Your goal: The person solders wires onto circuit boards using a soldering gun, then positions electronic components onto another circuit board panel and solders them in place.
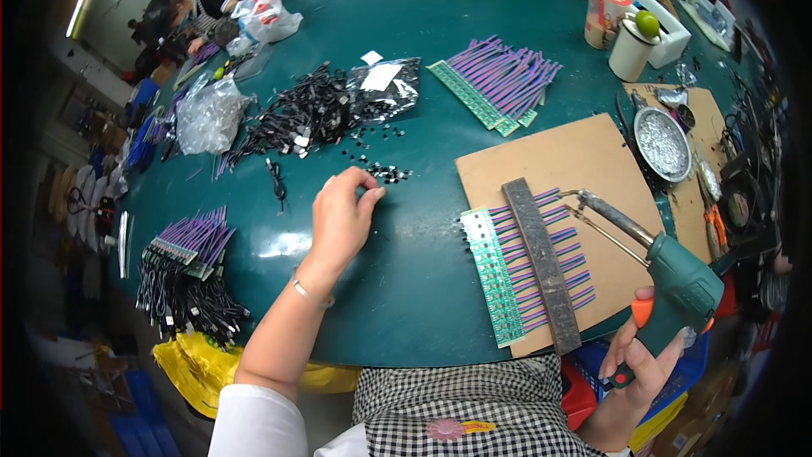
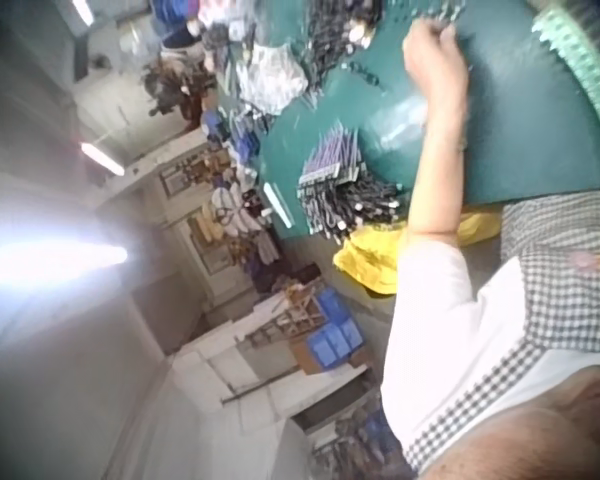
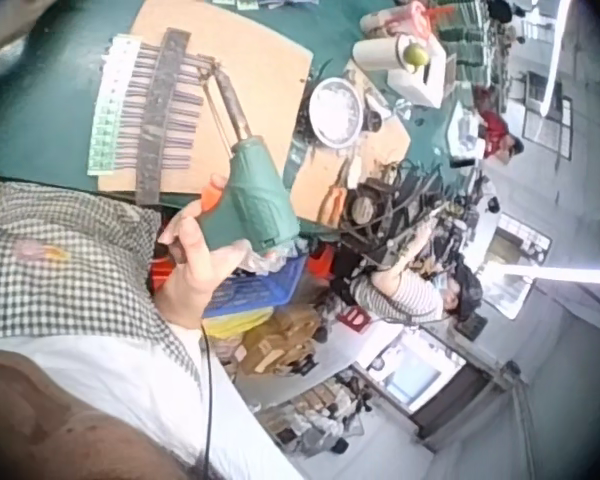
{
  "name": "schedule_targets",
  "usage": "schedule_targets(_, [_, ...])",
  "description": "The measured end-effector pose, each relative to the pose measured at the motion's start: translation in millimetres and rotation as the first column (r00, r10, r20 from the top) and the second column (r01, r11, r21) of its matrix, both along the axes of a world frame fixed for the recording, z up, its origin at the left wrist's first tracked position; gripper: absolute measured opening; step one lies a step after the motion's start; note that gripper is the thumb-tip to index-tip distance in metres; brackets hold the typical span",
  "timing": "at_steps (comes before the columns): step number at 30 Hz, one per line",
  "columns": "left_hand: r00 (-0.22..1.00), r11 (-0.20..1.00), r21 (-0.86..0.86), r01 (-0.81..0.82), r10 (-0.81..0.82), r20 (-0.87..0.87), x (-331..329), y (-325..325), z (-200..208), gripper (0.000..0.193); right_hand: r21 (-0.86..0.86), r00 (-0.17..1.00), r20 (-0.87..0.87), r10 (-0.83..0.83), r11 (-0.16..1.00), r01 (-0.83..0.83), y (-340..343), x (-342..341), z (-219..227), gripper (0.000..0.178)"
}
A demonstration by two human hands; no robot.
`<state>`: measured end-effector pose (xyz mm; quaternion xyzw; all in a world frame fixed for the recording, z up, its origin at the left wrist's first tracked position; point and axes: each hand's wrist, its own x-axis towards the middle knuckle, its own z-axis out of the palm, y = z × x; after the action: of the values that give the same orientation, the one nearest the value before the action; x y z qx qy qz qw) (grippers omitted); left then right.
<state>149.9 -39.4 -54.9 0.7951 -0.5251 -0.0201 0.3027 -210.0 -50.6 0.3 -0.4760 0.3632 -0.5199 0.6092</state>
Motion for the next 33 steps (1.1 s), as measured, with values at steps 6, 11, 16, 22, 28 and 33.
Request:
schedule_targets(6, [0.908,0.961,-0.156,0.226,-0.266,-0.323,-48,19,36,0.014,0.094,0.998,0.013,0.063,0.994,-0.063,11,22,7,0.061])
schedule_targets(11, [0.462,0.831,-0.339,0.442,-0.535,-0.708,-112,48,68,0.011,0.128,0.987,-0.048,0.157,0.980,-0.149,21,52,10,0.062])
schedule_targets(16, [0.352,0.707,-0.622,0.338,-0.708,-0.613,-155,57,43,0.021,0.141,0.989,-0.083,0.123,0.984,-0.110,28,63,1,0.067])
schedule_targets(22, [0.324,0.678,-0.658,0.329,-0.735,-0.595,-161,61,38,0.014,0.095,0.985,-0.077,0.152,0.985,-0.145,29,52,6,0.068])
schedule_targets(28, [0.378,0.797,-0.432,0.423,-0.589,-0.714,-150,60,39,0.014,0.045,0.974,-0.204,0.103,0.994,-0.095,25,45,-6,0.067])
schedule_targets(33, [0.398,0.798,-0.236,0.554,-0.503,-0.767,-135,61,49,0.011,0.080,0.960,-0.231,0.161,0.986,-0.146,30,42,-15,0.073])
